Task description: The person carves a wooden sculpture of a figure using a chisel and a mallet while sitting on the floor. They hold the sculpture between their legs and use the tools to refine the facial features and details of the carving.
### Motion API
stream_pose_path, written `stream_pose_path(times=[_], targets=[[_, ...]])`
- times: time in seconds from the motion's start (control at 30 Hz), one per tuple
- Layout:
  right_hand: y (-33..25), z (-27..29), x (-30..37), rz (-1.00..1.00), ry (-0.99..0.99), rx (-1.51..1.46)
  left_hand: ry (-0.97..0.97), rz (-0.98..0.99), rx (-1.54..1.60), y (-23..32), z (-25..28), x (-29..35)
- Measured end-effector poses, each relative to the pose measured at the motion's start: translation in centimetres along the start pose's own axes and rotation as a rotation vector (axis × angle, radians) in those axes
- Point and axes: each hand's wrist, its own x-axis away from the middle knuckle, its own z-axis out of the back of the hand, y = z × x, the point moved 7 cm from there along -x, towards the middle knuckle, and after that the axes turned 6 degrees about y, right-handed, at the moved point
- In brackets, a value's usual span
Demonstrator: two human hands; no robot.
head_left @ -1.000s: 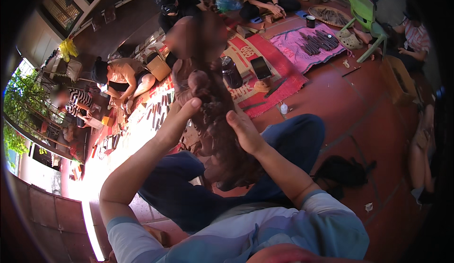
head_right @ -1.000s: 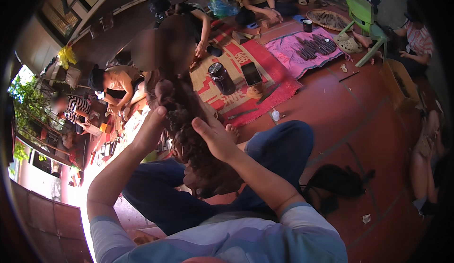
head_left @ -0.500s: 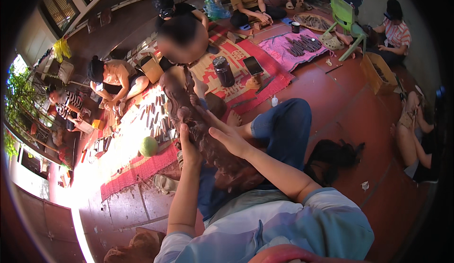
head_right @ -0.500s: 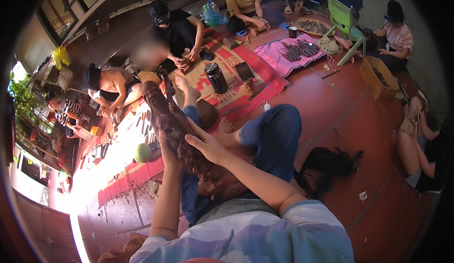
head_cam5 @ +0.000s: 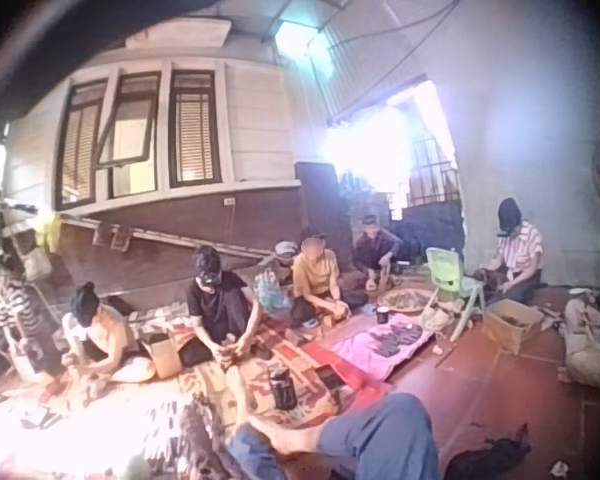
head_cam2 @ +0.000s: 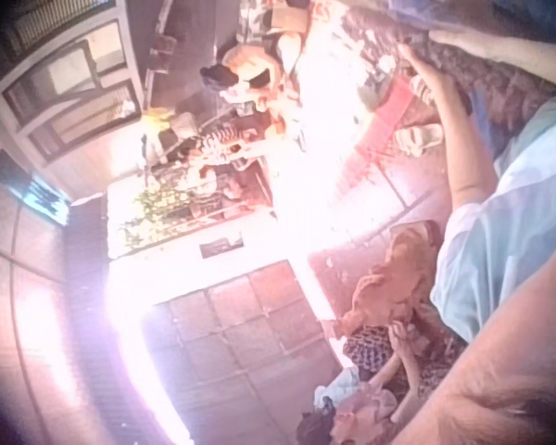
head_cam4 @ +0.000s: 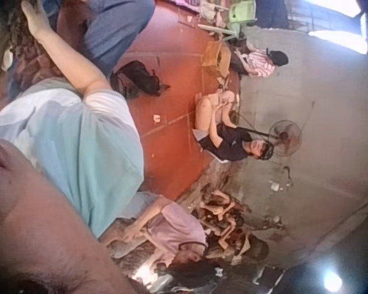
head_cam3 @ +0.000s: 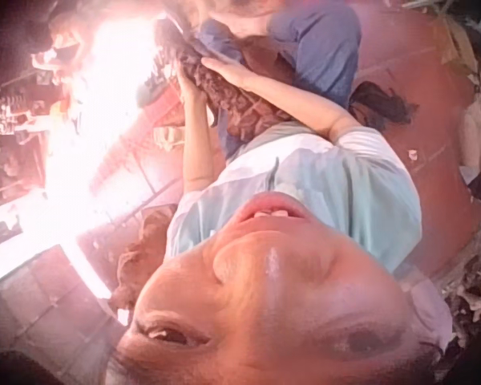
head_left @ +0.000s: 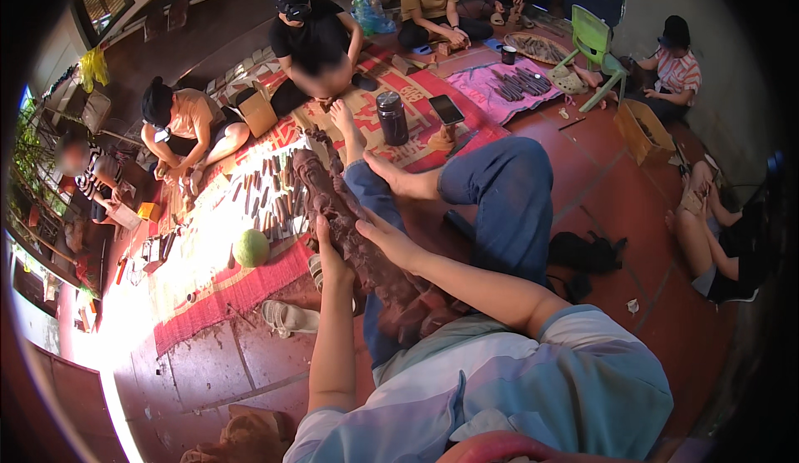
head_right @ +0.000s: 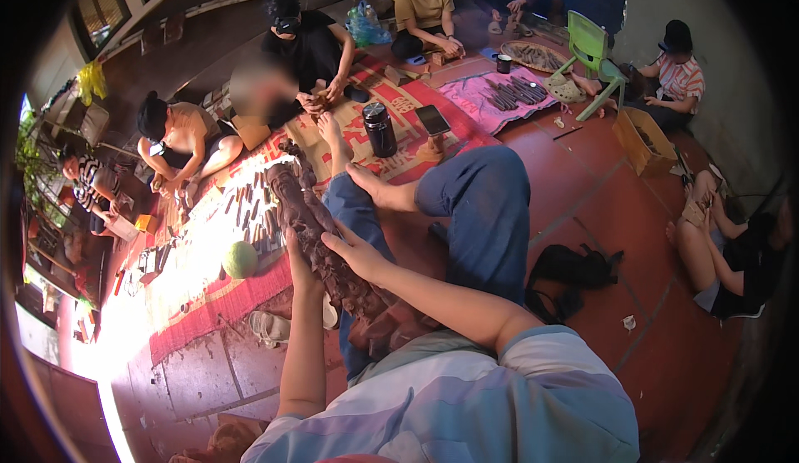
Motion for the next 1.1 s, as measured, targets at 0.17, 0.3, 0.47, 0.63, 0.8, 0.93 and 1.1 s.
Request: stream_pose_path(times=[0.17,0.3,0.47,0.63,0.8,0.93,1.1], targets=[[1.5,-1.1,-0.4,-0.036,0.058,0.174,-0.019,-0.041,0.102,0.3,3.9,-0.9],[-0.9,-3.2,0.2,-0.030,-0.002,0.037,0.105,-0.092,-0.028,2.7,2.8,1.3],[-0.7,-2.8,0.5,-0.061,0.011,0.245,0.067,-0.073,0.100,2.9,2.1,2.0],[0.1,-1.2,-0.8,-0.034,0.084,0.313,0.038,-0.044,0.102,1.5,3.0,-0.8],[0.7,2.0,-1.9,-0.115,0.226,0.286,-0.011,0.105,0.039,-2.5,2.8,-5.2],[3.1,5.2,-2.6,-0.129,0.240,0.267,-0.016,0.292,0.086,-5.5,3.1,-7.2],[2.9,6.7,-3.0,-0.193,0.222,0.199,0.118,0.316,-0.051,-6.6,3.5,-8.1]])
